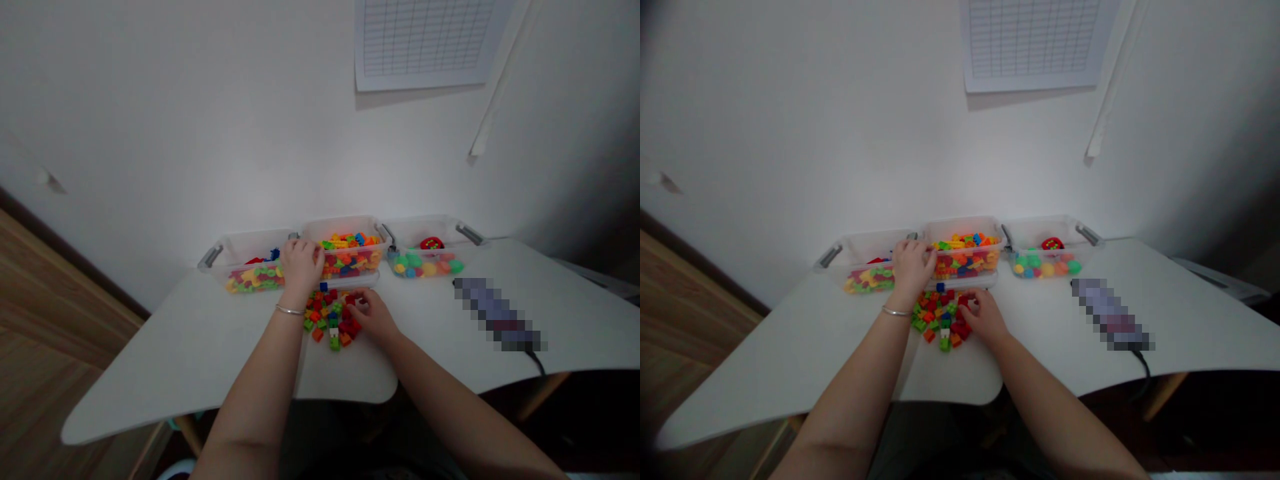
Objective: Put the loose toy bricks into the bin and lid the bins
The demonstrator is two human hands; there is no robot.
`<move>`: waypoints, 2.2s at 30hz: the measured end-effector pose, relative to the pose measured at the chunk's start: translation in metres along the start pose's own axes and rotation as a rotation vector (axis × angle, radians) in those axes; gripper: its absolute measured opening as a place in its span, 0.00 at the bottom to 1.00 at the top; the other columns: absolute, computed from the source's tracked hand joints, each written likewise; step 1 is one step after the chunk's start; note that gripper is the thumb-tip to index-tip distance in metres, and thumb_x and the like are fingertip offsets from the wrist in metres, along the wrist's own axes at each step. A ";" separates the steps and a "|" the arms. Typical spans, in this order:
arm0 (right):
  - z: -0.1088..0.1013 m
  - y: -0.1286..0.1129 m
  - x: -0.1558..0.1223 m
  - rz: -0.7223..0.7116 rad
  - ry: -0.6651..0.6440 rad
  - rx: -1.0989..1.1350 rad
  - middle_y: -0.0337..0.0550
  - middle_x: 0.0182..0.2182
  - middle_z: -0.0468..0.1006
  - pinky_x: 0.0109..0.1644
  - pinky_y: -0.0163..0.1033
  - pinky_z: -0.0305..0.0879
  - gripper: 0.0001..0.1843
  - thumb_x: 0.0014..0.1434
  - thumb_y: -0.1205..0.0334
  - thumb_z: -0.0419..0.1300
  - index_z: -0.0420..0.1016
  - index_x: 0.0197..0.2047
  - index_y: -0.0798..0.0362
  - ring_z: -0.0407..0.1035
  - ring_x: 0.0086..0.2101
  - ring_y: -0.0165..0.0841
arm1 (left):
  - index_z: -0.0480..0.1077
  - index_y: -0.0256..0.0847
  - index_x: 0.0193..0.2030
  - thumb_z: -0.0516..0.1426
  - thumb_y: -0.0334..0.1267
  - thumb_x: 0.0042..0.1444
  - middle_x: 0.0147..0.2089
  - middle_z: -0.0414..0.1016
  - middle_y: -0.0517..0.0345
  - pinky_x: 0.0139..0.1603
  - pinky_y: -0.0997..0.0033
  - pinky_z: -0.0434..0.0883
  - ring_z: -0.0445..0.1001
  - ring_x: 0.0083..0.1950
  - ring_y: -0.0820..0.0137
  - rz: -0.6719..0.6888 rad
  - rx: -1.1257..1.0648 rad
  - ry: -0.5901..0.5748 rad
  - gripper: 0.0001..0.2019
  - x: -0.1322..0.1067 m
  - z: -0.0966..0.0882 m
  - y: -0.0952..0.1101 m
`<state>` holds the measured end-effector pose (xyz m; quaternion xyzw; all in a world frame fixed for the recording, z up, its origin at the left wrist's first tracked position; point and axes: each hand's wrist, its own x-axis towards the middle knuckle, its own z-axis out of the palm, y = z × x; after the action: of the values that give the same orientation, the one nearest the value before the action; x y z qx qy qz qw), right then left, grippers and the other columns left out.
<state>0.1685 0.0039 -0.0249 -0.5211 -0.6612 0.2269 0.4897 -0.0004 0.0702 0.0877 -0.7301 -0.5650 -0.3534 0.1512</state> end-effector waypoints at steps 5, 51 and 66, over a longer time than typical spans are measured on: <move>-0.001 -0.001 0.000 0.016 -0.003 0.007 0.44 0.39 0.75 0.45 0.44 0.67 0.10 0.52 0.62 0.59 0.71 0.40 0.51 0.68 0.39 0.35 | 0.76 0.40 0.38 0.49 0.44 0.61 0.44 0.75 0.48 0.59 0.52 0.59 0.66 0.52 0.57 0.120 0.067 -0.087 0.16 0.001 0.003 0.002; 0.002 -0.005 -0.003 -0.043 0.042 -0.031 0.44 0.37 0.75 0.40 0.43 0.67 0.12 0.49 0.63 0.58 0.70 0.39 0.51 0.67 0.35 0.35 | 0.73 0.42 0.44 0.60 0.39 0.55 0.43 0.76 0.55 0.51 0.64 0.68 0.72 0.47 0.65 0.102 -0.349 -0.514 0.10 -0.078 -0.009 0.024; -0.001 -0.005 -0.002 -0.055 0.008 -0.028 0.43 0.37 0.75 0.39 0.41 0.66 0.07 0.54 0.62 0.56 0.71 0.38 0.51 0.67 0.37 0.35 | 0.72 0.42 0.49 0.57 0.34 0.57 0.49 0.77 0.54 0.57 0.62 0.66 0.71 0.52 0.65 0.134 -0.434 -0.025 0.13 -0.006 -0.005 -0.004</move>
<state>0.1666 0.0007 -0.0213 -0.5105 -0.6764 0.2019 0.4911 -0.0070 0.0641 0.0865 -0.7857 -0.4279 -0.4467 0.0067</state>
